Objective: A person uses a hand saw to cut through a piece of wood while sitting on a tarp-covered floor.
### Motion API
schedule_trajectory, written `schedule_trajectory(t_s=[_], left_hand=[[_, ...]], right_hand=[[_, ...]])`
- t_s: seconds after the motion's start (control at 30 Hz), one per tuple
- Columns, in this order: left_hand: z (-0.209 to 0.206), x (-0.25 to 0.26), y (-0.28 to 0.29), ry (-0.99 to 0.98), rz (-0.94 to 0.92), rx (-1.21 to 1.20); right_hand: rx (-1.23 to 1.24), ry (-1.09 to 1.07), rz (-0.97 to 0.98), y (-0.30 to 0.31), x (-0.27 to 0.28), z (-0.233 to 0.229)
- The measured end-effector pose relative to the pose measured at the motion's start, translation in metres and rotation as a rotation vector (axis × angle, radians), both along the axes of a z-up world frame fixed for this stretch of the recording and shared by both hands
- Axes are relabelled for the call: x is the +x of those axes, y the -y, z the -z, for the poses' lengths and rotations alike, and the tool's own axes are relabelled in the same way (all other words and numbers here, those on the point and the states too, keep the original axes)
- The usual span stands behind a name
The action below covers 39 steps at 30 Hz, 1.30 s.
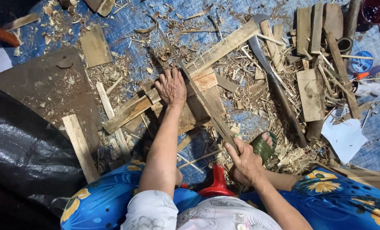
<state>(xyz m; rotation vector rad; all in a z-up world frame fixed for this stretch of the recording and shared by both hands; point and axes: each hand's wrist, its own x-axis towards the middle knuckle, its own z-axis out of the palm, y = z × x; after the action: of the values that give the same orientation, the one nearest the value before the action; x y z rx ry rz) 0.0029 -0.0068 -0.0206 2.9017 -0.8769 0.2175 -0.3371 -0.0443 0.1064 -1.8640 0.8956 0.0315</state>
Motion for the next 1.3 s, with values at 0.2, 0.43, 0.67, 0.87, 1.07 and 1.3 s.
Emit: schedule_trajectory(t_s=[0.2, 0.43, 0.67, 0.87, 1.07, 1.3], left_hand=[[0.003, 0.001, 0.0, -0.017, -0.008, 0.036], [0.021, 0.001, -0.001, -0.002, -0.016, 0.033], [0.012, 0.002, -0.002, 0.002, -0.01, 0.062], [0.008, -0.001, -0.003, -0.008, -0.018, 0.075], [0.007, 0.003, 0.006, -0.023, -0.041, 0.04], [0.007, 0.002, 0.008, -0.039, -0.049, 0.085]], right_hand=[[-0.035, 0.157, 0.025, -0.005, 0.034, 0.038], [-0.025, 0.317, 0.053, -0.001, 0.076, 0.073], [-0.09, 0.023, 0.052, -0.014, 0.026, -0.038], [0.063, 0.181, 0.056, 0.003, 0.095, 0.055], [0.038, -0.239, -0.031, -0.005, 0.027, -0.037], [0.027, 0.301, 0.073, 0.011, 0.095, 0.047]])
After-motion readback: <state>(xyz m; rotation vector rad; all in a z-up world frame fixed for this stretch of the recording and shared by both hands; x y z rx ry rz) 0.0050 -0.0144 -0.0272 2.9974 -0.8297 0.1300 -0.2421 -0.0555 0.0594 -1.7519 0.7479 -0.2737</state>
